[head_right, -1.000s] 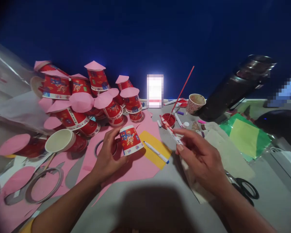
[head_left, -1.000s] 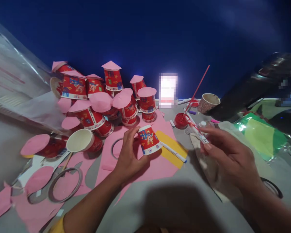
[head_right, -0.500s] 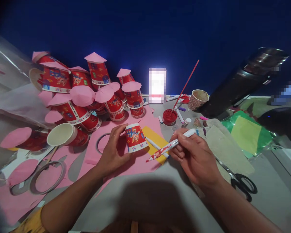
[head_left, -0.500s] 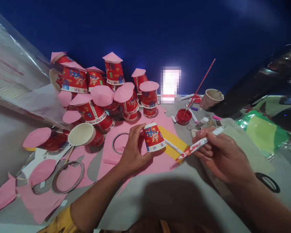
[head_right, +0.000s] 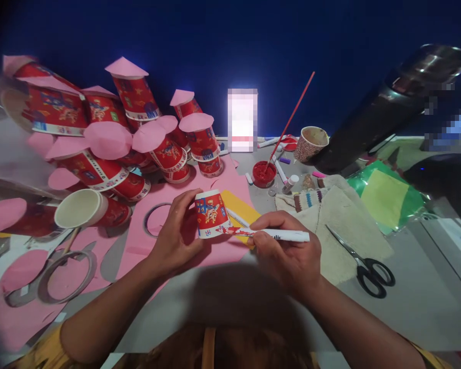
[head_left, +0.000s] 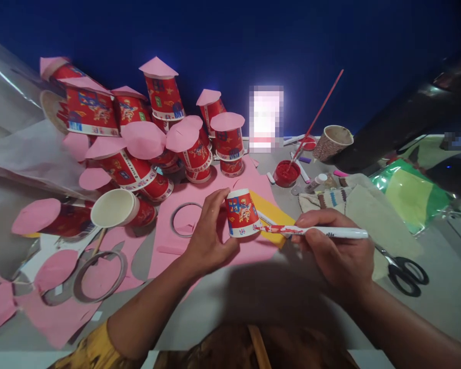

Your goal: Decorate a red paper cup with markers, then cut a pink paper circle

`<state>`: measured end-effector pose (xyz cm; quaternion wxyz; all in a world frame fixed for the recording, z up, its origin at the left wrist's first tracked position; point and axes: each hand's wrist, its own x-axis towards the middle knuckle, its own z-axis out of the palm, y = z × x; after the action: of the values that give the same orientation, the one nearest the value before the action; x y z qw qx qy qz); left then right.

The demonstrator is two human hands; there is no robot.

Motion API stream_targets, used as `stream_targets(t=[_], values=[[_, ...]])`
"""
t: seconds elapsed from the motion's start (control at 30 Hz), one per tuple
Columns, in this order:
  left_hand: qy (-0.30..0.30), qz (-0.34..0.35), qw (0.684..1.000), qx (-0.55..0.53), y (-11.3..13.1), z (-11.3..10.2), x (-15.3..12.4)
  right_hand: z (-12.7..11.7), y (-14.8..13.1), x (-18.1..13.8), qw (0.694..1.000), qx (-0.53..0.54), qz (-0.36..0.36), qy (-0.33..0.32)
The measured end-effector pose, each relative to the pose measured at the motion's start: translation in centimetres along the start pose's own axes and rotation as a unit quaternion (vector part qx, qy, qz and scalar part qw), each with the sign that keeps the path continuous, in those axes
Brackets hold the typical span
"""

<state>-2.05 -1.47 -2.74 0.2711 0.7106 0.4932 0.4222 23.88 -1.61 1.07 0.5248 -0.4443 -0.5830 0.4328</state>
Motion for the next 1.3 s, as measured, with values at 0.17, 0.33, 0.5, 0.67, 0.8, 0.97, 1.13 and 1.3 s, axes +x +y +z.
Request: stream_targets(t=[0.17, 0.33, 0.5, 0.67, 0.8, 0.97, 1.13, 1.3], values=[[0.013, 0.031, 0.998, 0.044, 0.1, -0.3, 0.2, -0.2, 0.3, -0.4, 0.999, -0.043, -0.028, 0.008], [0.022, 0.034, 0.998, 0.053, -0.2, -0.5, 0.3, -0.1, 0.4, -0.7, 0.996, -0.049, -0.065, 0.021], [0.017, 0.051, 0.997, 0.057, 0.3, -0.7, 0.4, -0.1, 0.1, -0.6, 0.987, -0.066, -0.144, -0.015], [0.015, 0.051, 0.997, 0.062, 0.8, -0.8, 0.4, -0.2, -0.2, -0.4, 0.974, -0.064, -0.205, -0.076], [0.012, 0.053, 0.997, 0.053, 0.8, -0.7, 0.3, 0.0, -0.1, -0.6, 0.970, -0.071, -0.217, -0.088], [0.010, 0.052, 0.998, 0.029, 0.8, -0.7, 0.1, 0.3, 0.0, -0.5, 0.954, -0.096, -0.268, -0.092], [0.008, 0.054, 0.998, 0.030, 1.1, -0.8, 0.1, 0.6, -0.1, -0.4, 0.948, -0.127, -0.279, -0.078], [0.009, 0.067, 0.997, 0.040, 1.1, -0.9, 0.2, 0.7, -0.5, -0.3, 0.945, -0.143, -0.282, -0.089]])
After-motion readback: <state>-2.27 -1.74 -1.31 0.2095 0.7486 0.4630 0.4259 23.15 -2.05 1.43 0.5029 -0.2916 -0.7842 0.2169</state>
